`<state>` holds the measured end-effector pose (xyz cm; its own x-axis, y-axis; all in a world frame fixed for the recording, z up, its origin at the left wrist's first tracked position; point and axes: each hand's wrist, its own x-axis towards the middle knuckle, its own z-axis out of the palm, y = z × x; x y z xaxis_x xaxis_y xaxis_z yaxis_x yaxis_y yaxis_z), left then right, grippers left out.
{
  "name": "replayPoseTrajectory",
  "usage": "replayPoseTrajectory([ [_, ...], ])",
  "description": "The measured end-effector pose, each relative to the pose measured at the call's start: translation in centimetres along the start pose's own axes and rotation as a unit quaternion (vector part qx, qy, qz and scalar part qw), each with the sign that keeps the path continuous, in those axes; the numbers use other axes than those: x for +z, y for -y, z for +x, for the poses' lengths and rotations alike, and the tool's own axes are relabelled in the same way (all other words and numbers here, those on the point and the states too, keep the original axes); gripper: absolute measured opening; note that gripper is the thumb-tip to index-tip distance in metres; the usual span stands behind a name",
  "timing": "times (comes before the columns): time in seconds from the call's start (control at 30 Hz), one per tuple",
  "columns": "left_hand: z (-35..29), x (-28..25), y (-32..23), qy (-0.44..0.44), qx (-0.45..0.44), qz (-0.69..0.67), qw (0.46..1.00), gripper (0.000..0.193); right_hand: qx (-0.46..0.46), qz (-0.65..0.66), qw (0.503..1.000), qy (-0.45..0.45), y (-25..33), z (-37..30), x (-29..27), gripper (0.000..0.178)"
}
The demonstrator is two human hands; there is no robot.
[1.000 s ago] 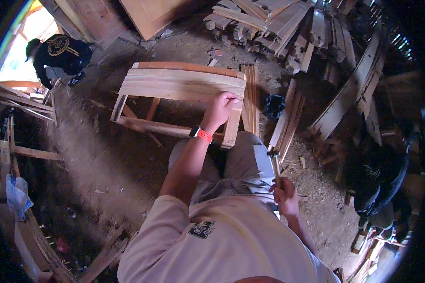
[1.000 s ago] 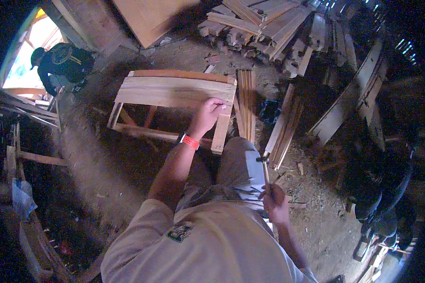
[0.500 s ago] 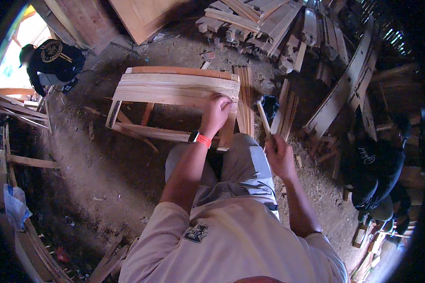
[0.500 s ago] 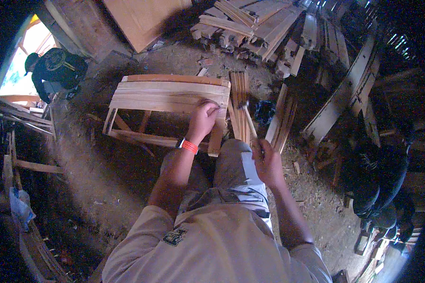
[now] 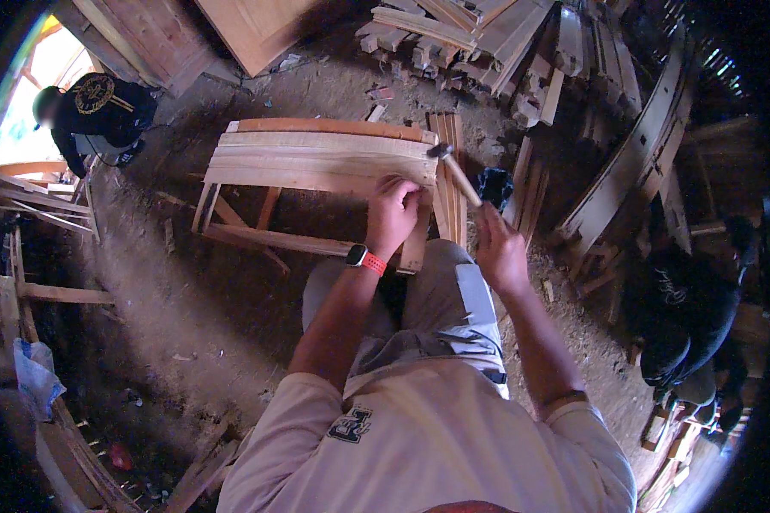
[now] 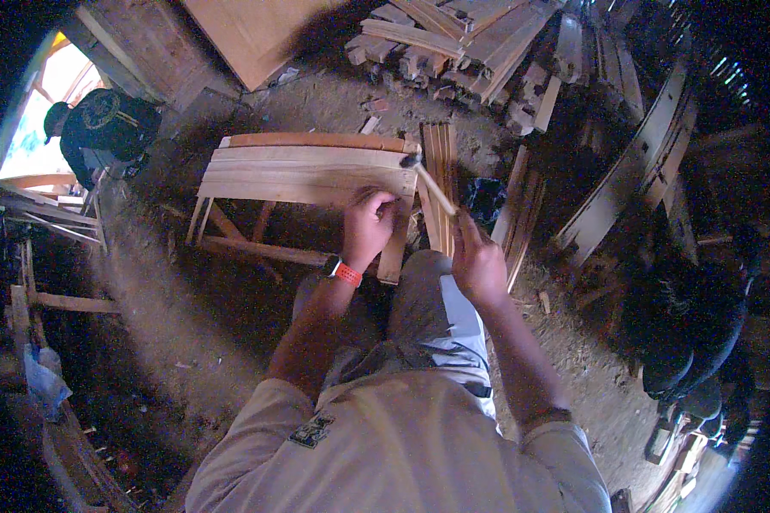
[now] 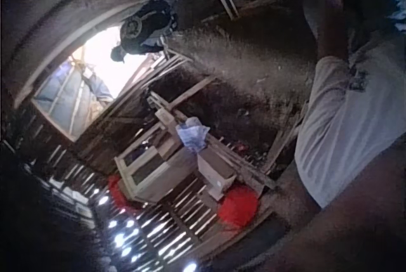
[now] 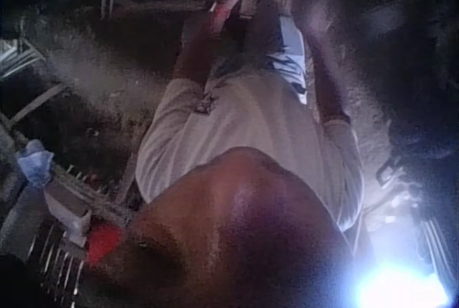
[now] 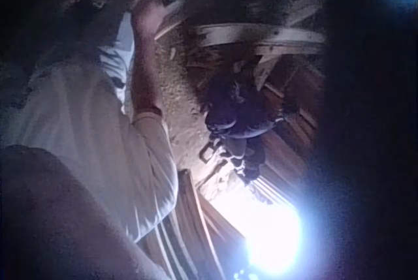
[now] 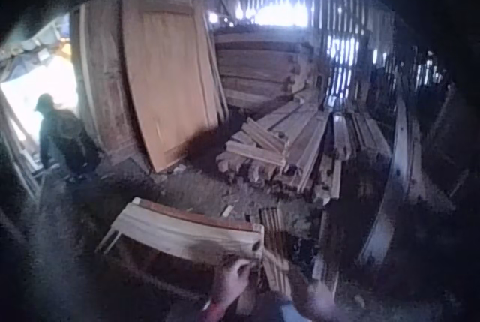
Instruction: The person assembles a small wooden stool by nailing thin slats onto a frame. They use a hammer to drive nails into the wood, repeatedly adjusting the slats and checking alignment while kneeling on the floor.
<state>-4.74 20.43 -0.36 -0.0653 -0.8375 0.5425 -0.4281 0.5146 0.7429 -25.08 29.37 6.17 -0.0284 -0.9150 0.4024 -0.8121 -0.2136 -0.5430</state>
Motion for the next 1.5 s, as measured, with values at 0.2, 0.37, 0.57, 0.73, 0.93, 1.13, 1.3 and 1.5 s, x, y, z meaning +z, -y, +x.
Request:
replayPoseTrajectory([
  [0.2, 0.2, -0.1, -0.2, -0.004, 0.023, -0.002, 1.0, 0.011, 0.005, -0.005, 1.0, 0.017, 0.3, 0.5, -0.6, 0.027],
  [0.37, 0.3, 0.2, 0.1, -0.012, 0.025, -0.005, 1.0, 0.012, 0.049, -0.086, 0.987, 0.124, -0.1, 0.6, -0.3, 0.029],
  [0.57, 0.5, -0.4, 0.1, 0.018, 0.022, 0.015, 0.999, 0.013, 0.026, 0.01, 0.999, -0.028, 2.2, 1.3, -0.7, 0.026],
  [0.73, 0.3, 0.3, 0.5, 0.017, -0.003, -0.023, 1.0, 0.014, 0.07, -0.112, 0.973, 0.189, 0.1, 0.3, -0.1, 0.024],
  [0.93, 0.6, -0.4, 0.1, 0.01, 0.024, 0.024, 0.999, 0.013, 0.104, 0.053, 0.992, 0.042, 0.6, 2.0, -0.3, 0.028],
  [1.13, 0.3, 0.6, 0.5, 0.025, -0.043, -0.06, 0.997, 0.01, 0.143, 0.125, 0.981, 0.033, -1.7, 2.5, 5.6, 0.05],
  [1.3, 0.3, 0.5, 2.4, 0.04, 0.006, -0.049, 0.998, 0.012, 0.25, 0.244, 0.936, 0.049, 0.7, -0.1, 10.0, 0.065],
  [1.5, 0.9, -0.7, 1.8, 0.048, 0.104, 0.004, 0.993, 0.014, 0.337, 0.363, 0.867, 0.046, 3.3, -1.7, 9.8, 0.04],
])
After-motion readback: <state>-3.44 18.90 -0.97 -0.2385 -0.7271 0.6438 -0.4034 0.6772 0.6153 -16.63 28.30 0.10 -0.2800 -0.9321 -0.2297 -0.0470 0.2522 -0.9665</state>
